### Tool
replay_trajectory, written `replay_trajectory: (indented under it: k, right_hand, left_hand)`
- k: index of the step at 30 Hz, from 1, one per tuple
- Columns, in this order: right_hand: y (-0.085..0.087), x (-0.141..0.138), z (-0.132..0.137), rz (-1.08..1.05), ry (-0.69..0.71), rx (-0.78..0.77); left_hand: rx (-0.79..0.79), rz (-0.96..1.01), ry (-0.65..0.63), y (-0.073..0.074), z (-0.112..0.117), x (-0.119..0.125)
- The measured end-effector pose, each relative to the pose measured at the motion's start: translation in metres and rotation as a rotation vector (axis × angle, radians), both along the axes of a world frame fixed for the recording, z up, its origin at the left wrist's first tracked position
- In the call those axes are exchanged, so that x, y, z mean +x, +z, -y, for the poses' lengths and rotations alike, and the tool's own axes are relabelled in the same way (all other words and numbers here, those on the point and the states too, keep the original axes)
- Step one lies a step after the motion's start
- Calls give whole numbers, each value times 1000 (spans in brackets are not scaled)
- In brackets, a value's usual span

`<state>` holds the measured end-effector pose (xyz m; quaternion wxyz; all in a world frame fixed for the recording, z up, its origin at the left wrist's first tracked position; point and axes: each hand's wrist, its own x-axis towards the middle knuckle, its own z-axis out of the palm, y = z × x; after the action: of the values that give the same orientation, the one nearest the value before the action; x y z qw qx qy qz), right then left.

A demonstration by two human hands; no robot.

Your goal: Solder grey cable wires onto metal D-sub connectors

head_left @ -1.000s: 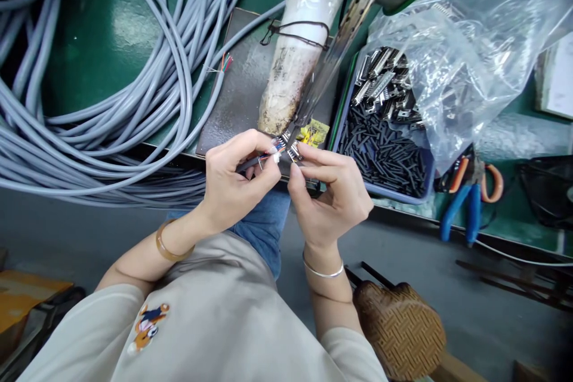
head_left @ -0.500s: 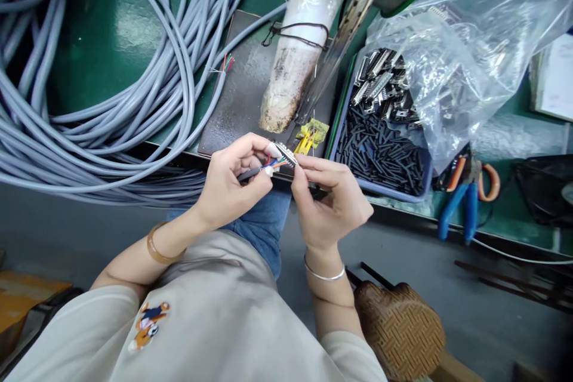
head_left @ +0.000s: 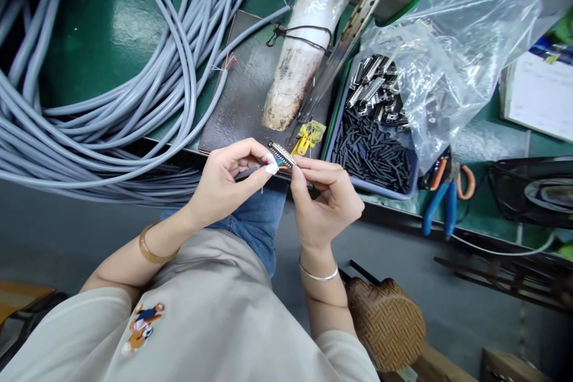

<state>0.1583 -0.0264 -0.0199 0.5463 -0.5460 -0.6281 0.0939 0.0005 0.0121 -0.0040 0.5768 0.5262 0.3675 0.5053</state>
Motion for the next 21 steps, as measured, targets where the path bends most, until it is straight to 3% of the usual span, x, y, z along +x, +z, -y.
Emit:
replay_trajectory:
  k: [7, 12, 21]
  right_hand:
    - [-1, 1, -6, 232, -19, 128]
    - [-1, 2, -10, 245, -9, 140]
    - [1, 1, -17, 209, -1, 151]
  left_hand:
    - [112, -217, 139, -5, 3, 8]
    - [168, -269, 259, -7, 2, 15]
    - [303, -346, 333, -7, -3, 20]
